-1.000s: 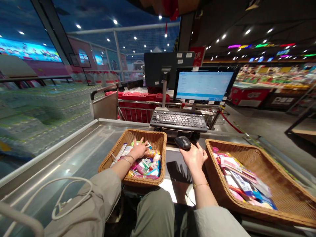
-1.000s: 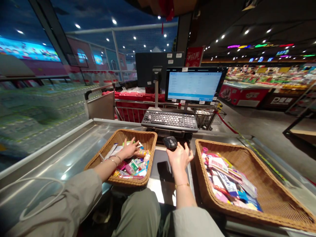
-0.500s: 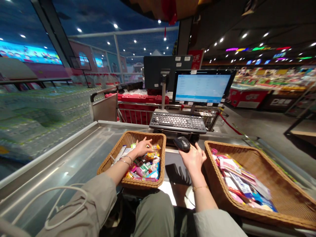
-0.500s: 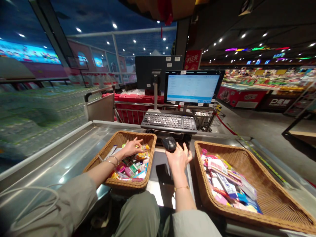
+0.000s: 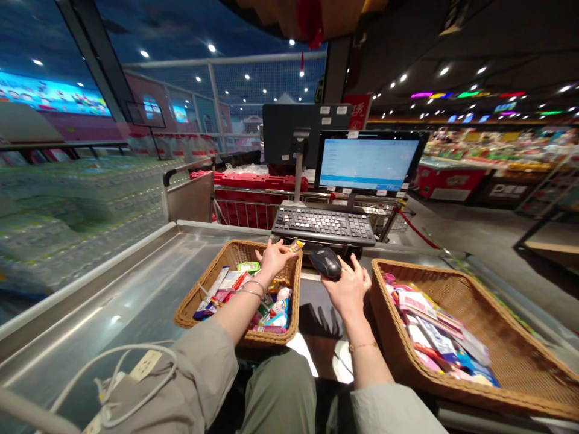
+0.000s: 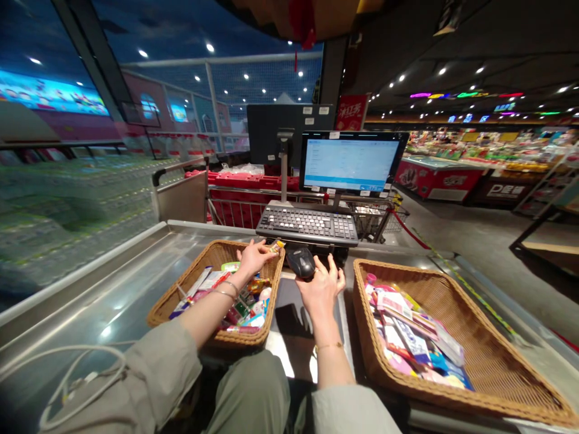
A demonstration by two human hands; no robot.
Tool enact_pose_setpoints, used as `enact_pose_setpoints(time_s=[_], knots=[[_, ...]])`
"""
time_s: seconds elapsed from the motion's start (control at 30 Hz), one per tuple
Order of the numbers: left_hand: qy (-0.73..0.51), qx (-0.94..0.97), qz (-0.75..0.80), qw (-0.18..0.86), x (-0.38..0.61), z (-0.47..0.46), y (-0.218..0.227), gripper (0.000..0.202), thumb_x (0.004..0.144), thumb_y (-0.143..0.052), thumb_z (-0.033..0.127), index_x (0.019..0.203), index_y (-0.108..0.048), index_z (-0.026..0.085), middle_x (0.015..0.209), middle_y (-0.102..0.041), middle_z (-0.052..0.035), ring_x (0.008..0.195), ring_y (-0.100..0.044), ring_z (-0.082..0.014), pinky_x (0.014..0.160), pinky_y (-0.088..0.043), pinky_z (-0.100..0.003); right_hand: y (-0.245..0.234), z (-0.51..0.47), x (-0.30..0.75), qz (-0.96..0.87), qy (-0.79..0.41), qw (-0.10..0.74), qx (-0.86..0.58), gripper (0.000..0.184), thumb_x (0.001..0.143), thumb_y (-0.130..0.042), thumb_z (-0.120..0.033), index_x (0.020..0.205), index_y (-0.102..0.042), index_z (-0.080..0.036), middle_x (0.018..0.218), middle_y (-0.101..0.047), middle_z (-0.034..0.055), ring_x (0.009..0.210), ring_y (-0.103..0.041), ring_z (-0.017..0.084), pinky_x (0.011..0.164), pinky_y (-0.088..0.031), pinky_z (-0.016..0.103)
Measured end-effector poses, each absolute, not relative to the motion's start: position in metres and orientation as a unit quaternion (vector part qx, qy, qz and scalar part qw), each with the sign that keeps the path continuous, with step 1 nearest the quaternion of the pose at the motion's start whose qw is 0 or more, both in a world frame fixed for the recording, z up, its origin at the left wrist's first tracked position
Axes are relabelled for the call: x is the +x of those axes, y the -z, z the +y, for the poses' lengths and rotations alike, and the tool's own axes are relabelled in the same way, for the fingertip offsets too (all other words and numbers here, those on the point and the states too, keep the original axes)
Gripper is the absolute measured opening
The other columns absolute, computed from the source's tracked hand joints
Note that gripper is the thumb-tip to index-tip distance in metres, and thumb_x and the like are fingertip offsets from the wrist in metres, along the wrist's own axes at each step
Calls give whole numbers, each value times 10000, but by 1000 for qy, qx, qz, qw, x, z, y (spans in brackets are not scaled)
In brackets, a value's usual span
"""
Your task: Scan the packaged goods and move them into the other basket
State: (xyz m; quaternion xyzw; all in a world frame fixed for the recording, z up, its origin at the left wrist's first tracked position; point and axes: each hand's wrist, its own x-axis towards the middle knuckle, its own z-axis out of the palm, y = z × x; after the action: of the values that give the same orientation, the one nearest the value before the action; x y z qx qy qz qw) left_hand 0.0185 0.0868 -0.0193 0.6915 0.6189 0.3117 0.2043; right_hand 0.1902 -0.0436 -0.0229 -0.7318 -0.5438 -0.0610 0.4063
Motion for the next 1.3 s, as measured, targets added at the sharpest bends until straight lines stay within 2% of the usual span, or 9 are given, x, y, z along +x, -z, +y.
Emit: enact_pose_setpoints(time_s=[0.2, 0.4, 0.67, 0.83, 1.07, 1.3], knots=[[-313, 696, 617, 191, 35, 81, 27, 196, 797, -747, 470, 795, -774, 276, 1449, -579, -35, 1502, -256, -366, 1167, 48, -700, 24, -45, 192, -539, 67, 412, -732, 275, 760, -620, -385, 960, -744, -242, 1243, -702, 58, 1392, -375, 291, 1127, -173, 502], [-271, 714, 610, 213, 33, 73, 30, 204, 855, -679, 471, 923, -794, 318, 1480, -543, -20, 1498, -256, -385, 1162, -21, -713, 23, -46, 194, -536, 52, 414, -734, 271, 764, -615, -367, 974, -734, -243, 1279, -686, 46, 1410, -356, 285, 1142, -150, 505], [-308, 707, 609, 186, 37, 76, 17, 217, 864, -661, 483, 868, -786, 306, 1489, -534, -27, 1508, -231, -381, 1139, 11, -743, 24, -46, 191, -541, 70, 427, -721, 190, 753, -629, -331, 879, -727, -228, 1255, -697, 67, 1400, -380, 293, 1138, -168, 512], [-334, 708, 590, 197, 48, 71, 3, 209, 879, -648, 457, 873, -782, 297, 1491, -531, -34, 1515, -213, -367, 1138, -23, -741, 23, -47, 194, -549, 84, 434, -710, 209, 759, -627, -356, 890, -722, -224, 1282, -684, 64, 1411, -366, 293, 1151, -150, 509], [-335, 717, 582, 187, 56, 65, -4, 269, 904, -606, 496, 871, -773, 288, 1509, -510, -15, 1525, -183, -357, 1141, 23, -734, 18, -52, 196, -559, 98, 432, -700, 263, 758, -607, -365, 939, -724, -215, 1269, -688, 79, 1402, -365, 313, 1148, -143, 533], [-338, 715, 582, 191, 58, 64, -8, 183, 891, -641, 419, 862, -760, 282, 1512, -503, -4, 1523, -195, -355, 1143, -17, -735, 15, -56, 196, -562, 96, 442, -693, 246, 760, -604, -361, 927, -726, -228, 1257, -696, 55, 1413, -356, 300, 1158, -126, 517]])
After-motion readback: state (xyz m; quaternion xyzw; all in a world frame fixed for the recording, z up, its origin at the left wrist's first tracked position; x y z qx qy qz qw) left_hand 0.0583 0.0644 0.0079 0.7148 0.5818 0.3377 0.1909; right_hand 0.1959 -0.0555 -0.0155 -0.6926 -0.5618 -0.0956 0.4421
